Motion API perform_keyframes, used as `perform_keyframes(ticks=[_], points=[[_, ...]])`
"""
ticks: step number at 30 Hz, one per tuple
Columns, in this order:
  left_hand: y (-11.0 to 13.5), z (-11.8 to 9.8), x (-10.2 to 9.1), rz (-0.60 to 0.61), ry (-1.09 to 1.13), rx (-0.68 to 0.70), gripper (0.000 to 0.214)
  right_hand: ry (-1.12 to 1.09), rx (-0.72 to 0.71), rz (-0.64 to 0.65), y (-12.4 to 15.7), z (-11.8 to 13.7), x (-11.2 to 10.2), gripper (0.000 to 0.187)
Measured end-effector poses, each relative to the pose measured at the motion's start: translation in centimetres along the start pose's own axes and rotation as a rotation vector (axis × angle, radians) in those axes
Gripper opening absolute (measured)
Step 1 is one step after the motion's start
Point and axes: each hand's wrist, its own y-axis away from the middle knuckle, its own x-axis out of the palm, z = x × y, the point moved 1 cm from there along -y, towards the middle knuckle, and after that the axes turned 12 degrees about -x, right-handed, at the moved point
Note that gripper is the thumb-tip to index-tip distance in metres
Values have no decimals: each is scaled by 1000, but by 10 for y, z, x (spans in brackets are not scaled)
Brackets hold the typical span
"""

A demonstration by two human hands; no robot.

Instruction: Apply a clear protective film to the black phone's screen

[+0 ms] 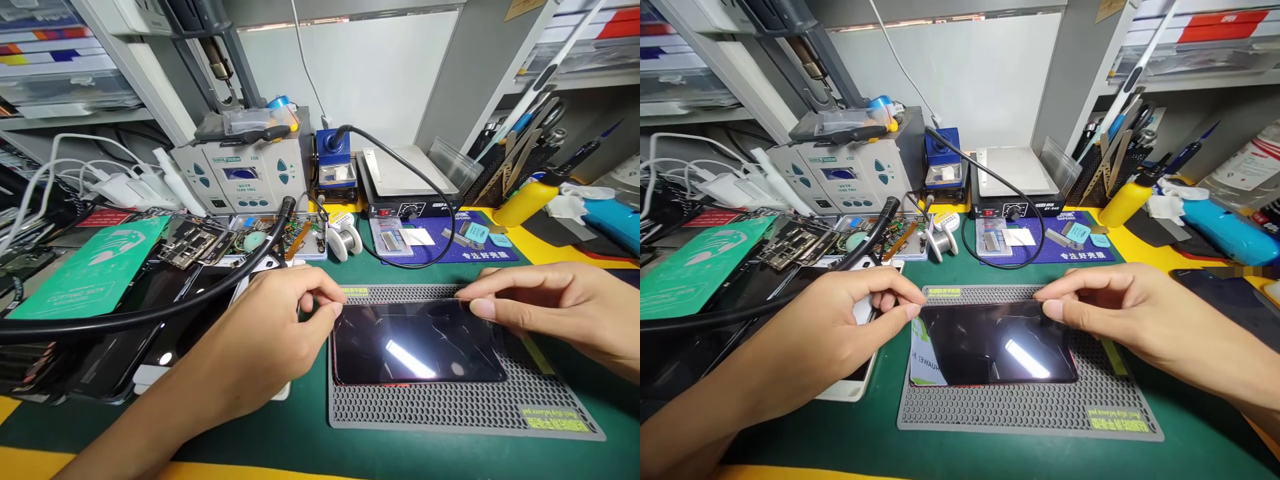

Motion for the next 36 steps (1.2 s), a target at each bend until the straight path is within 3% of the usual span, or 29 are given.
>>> perform_keyframes(ticks=[4, 13, 25, 36], points=[[1, 1, -1, 28, 4, -19, 19, -17, -14, -30, 0, -8, 1, 37], [5, 5, -5, -9, -32, 46, 16, 6, 93, -58, -2, -17, 1, 50], [-1, 10, 1, 84, 61, 18, 18, -19, 117, -63, 0, -20, 2, 52], [-1, 3, 1, 15, 10, 98, 17, -20, 106, -58, -1, -14, 3, 46]])
